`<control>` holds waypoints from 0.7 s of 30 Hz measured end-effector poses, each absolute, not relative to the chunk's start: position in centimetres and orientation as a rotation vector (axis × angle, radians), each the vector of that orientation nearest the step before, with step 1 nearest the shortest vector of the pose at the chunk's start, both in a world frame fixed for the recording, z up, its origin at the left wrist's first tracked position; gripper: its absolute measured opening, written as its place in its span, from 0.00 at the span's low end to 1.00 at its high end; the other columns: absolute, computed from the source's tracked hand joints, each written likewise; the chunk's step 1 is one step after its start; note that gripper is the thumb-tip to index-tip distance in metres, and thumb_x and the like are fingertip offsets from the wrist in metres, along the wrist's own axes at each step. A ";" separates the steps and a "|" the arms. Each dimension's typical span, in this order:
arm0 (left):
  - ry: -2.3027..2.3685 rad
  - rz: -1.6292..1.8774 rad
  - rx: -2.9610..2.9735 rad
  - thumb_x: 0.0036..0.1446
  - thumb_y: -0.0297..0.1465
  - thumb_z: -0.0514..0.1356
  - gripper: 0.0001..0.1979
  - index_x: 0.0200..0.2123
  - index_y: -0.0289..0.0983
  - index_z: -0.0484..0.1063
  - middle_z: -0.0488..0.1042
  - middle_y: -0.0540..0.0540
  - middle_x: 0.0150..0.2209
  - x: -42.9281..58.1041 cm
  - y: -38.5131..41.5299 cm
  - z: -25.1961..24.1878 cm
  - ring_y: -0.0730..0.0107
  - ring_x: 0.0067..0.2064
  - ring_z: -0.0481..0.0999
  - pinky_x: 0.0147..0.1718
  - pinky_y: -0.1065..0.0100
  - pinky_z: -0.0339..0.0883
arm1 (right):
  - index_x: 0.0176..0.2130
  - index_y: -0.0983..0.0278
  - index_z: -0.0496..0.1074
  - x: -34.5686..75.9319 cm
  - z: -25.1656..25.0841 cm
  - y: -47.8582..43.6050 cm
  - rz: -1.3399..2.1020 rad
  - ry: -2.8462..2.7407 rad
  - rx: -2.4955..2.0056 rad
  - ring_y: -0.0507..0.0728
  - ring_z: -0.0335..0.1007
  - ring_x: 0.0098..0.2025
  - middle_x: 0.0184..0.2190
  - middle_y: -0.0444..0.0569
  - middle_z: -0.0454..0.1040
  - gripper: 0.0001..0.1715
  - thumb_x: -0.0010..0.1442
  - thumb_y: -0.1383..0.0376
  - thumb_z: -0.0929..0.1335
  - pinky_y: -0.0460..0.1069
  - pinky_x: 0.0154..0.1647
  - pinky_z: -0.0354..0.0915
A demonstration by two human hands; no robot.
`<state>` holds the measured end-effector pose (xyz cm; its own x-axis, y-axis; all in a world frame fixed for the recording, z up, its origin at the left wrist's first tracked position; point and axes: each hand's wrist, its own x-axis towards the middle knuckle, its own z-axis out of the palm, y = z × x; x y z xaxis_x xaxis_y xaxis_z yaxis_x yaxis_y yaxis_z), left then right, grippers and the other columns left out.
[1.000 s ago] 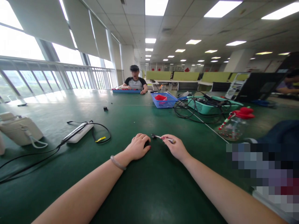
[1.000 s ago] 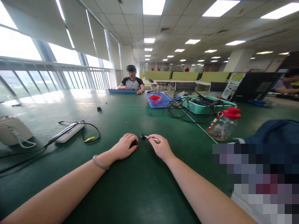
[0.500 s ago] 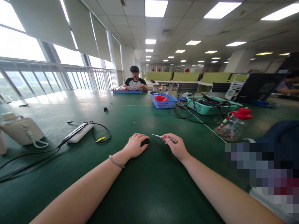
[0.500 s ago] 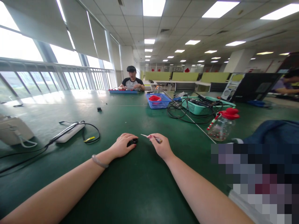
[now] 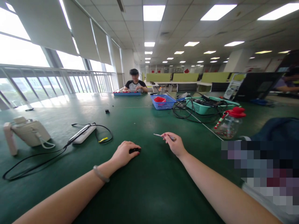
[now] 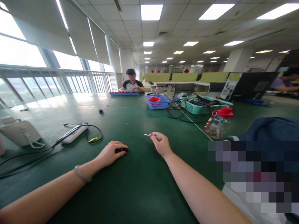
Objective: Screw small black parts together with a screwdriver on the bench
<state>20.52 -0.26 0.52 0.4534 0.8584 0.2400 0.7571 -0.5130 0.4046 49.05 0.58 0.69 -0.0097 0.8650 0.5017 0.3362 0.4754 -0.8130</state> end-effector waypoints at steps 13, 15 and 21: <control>2.135 0.534 2.065 0.55 0.49 0.54 0.26 0.50 0.42 0.74 0.78 0.46 0.45 3.7 -0.5 1.3 0.57 0.43 0.76 0.38 0.66 0.68 | 0.35 0.64 0.77 48.8 0.9 0.3 0.606 -1.636 -1.091 0.56 0.70 0.33 0.32 0.51 0.76 0.14 0.60 0.58 0.66 0.50 0.33 0.66; 2.208 0.627 1.976 0.56 0.50 0.53 0.27 0.52 0.42 0.73 0.79 0.47 0.44 2.6 -0.5 1.8 0.58 0.41 0.77 0.37 0.66 0.67 | 0.36 0.64 0.77 48.8 0.9 0.3 0.592 -1.644 -1.092 0.57 0.70 0.33 0.32 0.51 0.76 0.14 0.60 0.58 0.66 0.51 0.33 0.66; 2.243 0.881 1.880 0.56 0.48 0.54 0.24 0.51 0.44 0.71 0.77 0.48 0.46 0.4 -1.3 2.7 0.62 0.44 0.77 0.41 0.68 0.66 | 0.36 0.64 0.78 48.5 0.9 0.3 0.560 -1.674 -1.100 0.57 0.71 0.33 0.33 0.51 0.77 0.14 0.59 0.58 0.66 0.51 0.34 0.67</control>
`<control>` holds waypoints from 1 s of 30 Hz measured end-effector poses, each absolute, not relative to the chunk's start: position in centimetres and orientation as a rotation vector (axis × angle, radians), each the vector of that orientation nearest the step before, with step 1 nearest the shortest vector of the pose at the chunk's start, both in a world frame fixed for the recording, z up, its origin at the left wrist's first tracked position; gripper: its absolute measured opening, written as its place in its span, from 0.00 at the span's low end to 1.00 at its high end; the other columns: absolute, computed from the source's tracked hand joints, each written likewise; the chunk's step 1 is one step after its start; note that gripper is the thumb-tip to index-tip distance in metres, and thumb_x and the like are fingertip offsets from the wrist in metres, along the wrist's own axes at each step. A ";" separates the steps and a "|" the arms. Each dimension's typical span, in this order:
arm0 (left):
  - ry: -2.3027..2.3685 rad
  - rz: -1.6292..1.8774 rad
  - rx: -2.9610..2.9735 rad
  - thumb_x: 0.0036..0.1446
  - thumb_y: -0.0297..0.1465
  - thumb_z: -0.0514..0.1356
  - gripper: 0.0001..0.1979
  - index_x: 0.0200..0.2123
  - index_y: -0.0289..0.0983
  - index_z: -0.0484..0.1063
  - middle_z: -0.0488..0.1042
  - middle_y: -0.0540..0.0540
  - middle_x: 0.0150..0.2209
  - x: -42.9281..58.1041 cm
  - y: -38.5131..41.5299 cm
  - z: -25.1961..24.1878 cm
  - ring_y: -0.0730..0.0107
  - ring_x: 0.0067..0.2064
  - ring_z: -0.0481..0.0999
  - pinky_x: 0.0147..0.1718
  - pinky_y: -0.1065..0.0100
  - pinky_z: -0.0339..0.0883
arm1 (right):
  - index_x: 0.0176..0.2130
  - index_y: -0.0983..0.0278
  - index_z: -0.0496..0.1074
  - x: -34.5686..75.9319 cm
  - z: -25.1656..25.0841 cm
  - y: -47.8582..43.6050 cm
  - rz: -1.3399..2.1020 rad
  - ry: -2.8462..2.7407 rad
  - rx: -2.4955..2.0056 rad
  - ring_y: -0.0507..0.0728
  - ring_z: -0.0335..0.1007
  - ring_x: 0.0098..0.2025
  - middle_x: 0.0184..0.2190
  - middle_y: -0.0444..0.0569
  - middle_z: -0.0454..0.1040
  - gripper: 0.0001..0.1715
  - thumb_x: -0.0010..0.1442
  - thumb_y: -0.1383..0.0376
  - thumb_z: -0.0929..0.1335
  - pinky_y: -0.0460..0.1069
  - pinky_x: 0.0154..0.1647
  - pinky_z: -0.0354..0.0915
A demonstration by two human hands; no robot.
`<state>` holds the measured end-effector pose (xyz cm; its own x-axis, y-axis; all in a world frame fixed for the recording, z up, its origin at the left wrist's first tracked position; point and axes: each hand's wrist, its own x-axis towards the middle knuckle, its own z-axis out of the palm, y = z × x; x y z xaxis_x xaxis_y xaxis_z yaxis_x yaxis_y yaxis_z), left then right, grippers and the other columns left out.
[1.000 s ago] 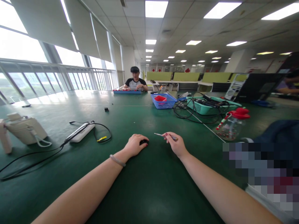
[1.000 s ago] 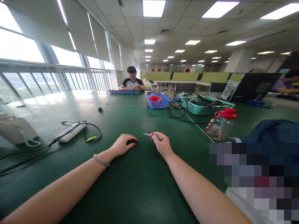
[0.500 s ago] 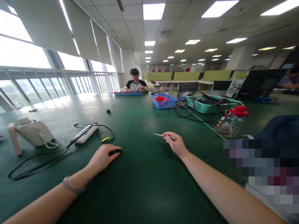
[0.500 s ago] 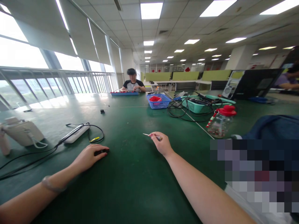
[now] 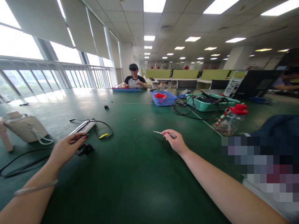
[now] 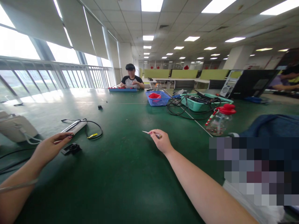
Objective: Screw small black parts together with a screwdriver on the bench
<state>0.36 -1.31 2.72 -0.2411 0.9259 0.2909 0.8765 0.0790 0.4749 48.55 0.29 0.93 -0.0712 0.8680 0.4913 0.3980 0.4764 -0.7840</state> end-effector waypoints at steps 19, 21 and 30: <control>2.426 0.053 2.407 0.62 0.44 0.41 0.27 0.53 0.43 0.73 0.79 0.36 0.39 2.1 -2.5 2.7 0.49 0.41 0.77 0.41 0.57 0.65 | 0.35 0.63 0.77 48.3 1.0 0.1 0.517 -1.771 -1.113 0.56 0.72 0.34 0.33 0.49 0.77 0.13 0.61 0.59 0.65 0.49 0.34 0.66; 2.457 0.057 2.381 0.62 0.44 0.42 0.27 0.52 0.43 0.74 0.79 0.36 0.39 2.4 -2.5 2.7 0.50 0.42 0.77 0.41 0.57 0.64 | 0.35 0.62 0.77 48.2 1.1 0.0 0.514 -1.773 -1.115 0.56 0.72 0.34 0.33 0.49 0.77 0.13 0.61 0.59 0.65 0.50 0.34 0.66; 2.474 0.053 2.205 0.63 0.45 0.42 0.27 0.48 0.40 0.76 0.79 0.35 0.38 2.5 -2.2 2.7 0.49 0.41 0.77 0.38 0.59 0.65 | 0.36 0.62 0.78 48.2 1.2 -0.2 0.501 -1.792 -1.123 0.57 0.72 0.36 0.33 0.50 0.77 0.13 0.60 0.60 0.65 0.50 0.35 0.66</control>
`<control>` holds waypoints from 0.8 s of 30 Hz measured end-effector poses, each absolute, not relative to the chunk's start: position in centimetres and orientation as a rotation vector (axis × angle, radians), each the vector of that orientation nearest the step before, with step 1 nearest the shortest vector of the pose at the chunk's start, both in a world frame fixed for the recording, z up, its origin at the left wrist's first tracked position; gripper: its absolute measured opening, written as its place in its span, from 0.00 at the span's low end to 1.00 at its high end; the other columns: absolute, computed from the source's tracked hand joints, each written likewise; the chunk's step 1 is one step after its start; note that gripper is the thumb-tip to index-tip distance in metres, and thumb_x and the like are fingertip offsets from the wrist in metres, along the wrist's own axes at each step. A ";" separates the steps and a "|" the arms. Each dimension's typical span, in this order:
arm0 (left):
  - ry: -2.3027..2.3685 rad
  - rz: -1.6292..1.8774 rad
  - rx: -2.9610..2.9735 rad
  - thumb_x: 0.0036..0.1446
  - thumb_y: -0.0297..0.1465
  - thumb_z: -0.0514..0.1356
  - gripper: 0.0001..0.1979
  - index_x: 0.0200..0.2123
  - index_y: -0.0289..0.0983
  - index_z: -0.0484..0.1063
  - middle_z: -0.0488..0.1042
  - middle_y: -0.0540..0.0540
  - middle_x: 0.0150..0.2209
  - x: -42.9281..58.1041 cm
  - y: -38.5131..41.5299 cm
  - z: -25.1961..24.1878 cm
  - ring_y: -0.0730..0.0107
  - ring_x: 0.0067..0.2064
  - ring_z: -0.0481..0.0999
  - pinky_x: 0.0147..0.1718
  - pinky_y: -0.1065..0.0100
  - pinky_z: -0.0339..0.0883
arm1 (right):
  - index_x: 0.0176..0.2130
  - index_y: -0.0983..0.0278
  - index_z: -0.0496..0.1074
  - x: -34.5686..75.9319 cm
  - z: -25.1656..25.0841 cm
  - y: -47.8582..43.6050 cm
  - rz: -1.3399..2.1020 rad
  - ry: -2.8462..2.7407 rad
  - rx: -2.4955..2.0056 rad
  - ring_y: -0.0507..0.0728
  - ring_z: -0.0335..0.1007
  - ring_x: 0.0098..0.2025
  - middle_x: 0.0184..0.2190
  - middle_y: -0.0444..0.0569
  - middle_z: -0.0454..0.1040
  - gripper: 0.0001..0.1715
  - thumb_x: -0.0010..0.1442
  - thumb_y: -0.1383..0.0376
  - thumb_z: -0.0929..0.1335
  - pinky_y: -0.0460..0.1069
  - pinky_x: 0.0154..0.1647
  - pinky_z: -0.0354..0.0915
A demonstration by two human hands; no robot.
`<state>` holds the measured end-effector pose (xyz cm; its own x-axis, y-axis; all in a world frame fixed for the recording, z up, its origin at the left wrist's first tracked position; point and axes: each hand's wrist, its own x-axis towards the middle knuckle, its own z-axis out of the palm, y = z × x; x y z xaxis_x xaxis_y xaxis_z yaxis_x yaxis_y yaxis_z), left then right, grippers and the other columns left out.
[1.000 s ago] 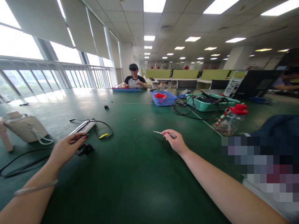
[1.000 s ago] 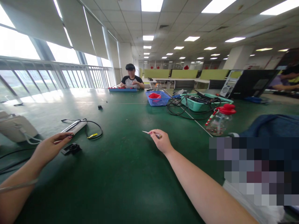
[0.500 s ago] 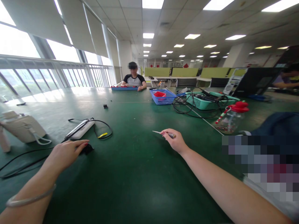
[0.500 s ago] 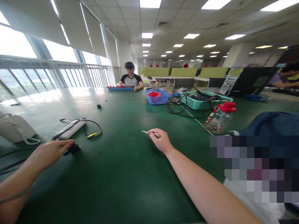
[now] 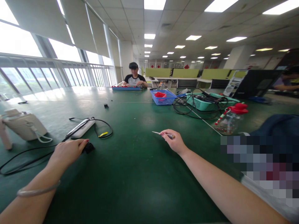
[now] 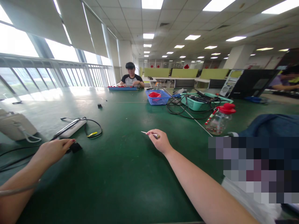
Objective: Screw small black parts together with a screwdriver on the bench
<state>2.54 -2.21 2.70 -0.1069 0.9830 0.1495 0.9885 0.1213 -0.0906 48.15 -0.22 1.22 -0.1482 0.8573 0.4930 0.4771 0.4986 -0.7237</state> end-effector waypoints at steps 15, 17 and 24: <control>-2.125 -0.221 -2.144 0.62 0.43 0.46 0.23 0.48 0.45 0.76 0.76 0.44 0.49 2.9 -2.1 2.5 0.51 0.48 0.74 0.44 0.58 0.64 | 0.36 0.61 0.77 48.1 1.1 -0.2 0.454 -1.827 -1.109 0.57 0.73 0.37 0.33 0.49 0.77 0.12 0.61 0.60 0.65 0.51 0.37 0.67; -2.201 -0.287 -2.147 0.62 0.43 0.43 0.25 0.53 0.42 0.72 0.76 0.41 0.49 2.1 -1.9 2.4 0.52 0.48 0.75 0.43 0.60 0.65 | 0.35 0.61 0.77 48.1 1.1 -0.2 0.452 -1.822 -1.105 0.57 0.73 0.36 0.33 0.48 0.77 0.12 0.61 0.59 0.65 0.51 0.37 0.67; -2.308 -0.091 -2.136 0.55 0.43 0.53 0.30 0.60 0.37 0.64 0.77 0.36 0.45 -0.8 -1.4 1.5 0.49 0.45 0.76 0.42 0.59 0.67 | 0.36 0.60 0.77 48.1 1.2 -0.3 0.459 -1.830 -1.109 0.58 0.73 0.37 0.33 0.49 0.78 0.12 0.61 0.60 0.65 0.51 0.37 0.67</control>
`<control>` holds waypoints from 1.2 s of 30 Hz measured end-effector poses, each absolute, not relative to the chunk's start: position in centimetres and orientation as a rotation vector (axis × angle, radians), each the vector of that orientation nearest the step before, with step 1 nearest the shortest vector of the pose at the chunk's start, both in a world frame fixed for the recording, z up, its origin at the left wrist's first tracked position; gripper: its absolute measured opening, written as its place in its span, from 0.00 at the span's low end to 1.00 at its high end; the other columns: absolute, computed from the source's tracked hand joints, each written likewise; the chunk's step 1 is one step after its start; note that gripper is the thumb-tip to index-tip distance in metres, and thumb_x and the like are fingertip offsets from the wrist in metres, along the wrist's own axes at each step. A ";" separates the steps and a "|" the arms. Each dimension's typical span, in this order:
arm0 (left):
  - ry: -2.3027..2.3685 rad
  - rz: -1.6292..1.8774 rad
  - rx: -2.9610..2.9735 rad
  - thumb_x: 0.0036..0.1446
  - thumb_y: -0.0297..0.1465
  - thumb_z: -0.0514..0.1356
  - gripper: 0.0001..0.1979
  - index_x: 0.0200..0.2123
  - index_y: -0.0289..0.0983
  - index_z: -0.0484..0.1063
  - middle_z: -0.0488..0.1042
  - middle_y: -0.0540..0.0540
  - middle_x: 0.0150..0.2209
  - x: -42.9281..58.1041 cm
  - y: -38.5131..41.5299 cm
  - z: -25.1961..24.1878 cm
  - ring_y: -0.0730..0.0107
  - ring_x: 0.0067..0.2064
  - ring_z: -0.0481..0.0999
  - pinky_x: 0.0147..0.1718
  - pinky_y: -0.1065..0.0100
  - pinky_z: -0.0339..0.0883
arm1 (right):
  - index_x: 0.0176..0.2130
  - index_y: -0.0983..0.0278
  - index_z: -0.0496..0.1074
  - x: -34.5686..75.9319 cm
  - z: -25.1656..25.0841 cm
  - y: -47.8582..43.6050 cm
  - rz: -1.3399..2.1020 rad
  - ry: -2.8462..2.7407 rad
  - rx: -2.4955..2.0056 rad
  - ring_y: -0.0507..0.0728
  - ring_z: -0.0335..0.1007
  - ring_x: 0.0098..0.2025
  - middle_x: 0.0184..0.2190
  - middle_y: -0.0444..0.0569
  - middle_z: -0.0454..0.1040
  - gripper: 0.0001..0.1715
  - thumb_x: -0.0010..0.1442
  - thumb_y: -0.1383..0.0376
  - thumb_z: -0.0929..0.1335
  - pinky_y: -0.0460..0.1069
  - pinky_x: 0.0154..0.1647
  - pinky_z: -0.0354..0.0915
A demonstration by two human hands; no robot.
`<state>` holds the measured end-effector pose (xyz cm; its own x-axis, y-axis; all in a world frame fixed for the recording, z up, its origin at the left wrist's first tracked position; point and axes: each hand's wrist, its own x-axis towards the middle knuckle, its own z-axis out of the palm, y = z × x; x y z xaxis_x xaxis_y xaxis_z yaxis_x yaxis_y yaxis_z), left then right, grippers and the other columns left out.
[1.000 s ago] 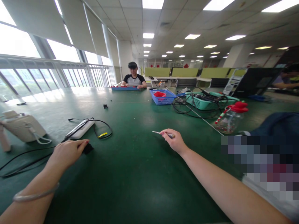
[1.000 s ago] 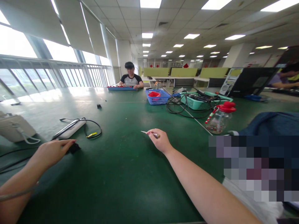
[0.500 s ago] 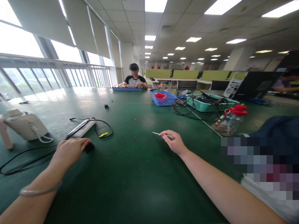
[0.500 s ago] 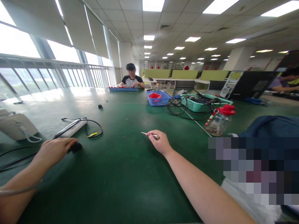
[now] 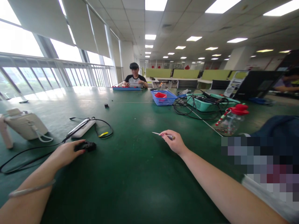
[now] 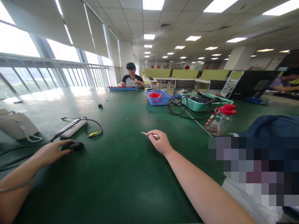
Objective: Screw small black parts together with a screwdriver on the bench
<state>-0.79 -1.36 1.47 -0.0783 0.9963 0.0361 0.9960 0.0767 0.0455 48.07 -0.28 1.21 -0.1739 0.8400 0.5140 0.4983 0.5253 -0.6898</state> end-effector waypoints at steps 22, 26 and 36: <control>1.919 0.299 2.353 0.54 0.38 0.52 0.31 0.61 0.36 0.62 0.72 0.41 0.55 1.7 -2.1 2.4 0.53 0.54 0.71 0.55 0.56 0.60 | 0.35 0.60 0.78 47.9 1.5 -0.6 0.445 -1.840 -1.097 0.58 0.72 0.36 0.33 0.49 0.77 0.12 0.61 0.60 0.65 0.51 0.36 0.66; 1.847 0.296 2.335 0.52 0.40 0.55 0.30 0.58 0.37 0.66 0.73 0.41 0.53 1.3 -1.8 1.8 0.53 0.54 0.70 0.56 0.55 0.60 | 0.35 0.60 0.77 47.9 1.5 -0.6 0.449 -1.850 -1.092 0.58 0.72 0.37 0.33 0.48 0.77 0.12 0.61 0.60 0.65 0.51 0.38 0.66; 1.716 0.439 2.451 0.54 0.40 0.57 0.24 0.54 0.44 0.70 0.75 0.44 0.49 9.1 -2.0 3.5 0.53 0.51 0.73 0.52 0.57 0.65 | 0.38 0.59 0.76 47.7 1.6 -0.8 0.362 -1.938 -1.057 0.56 0.71 0.37 0.35 0.48 0.76 0.10 0.62 0.62 0.65 0.51 0.40 0.65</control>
<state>9.12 -2.03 3.47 0.3164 0.9337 0.1676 0.8995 -0.3514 0.2596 47.70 -0.82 1.64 -0.2568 0.7894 0.5576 0.5348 0.5966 -0.5984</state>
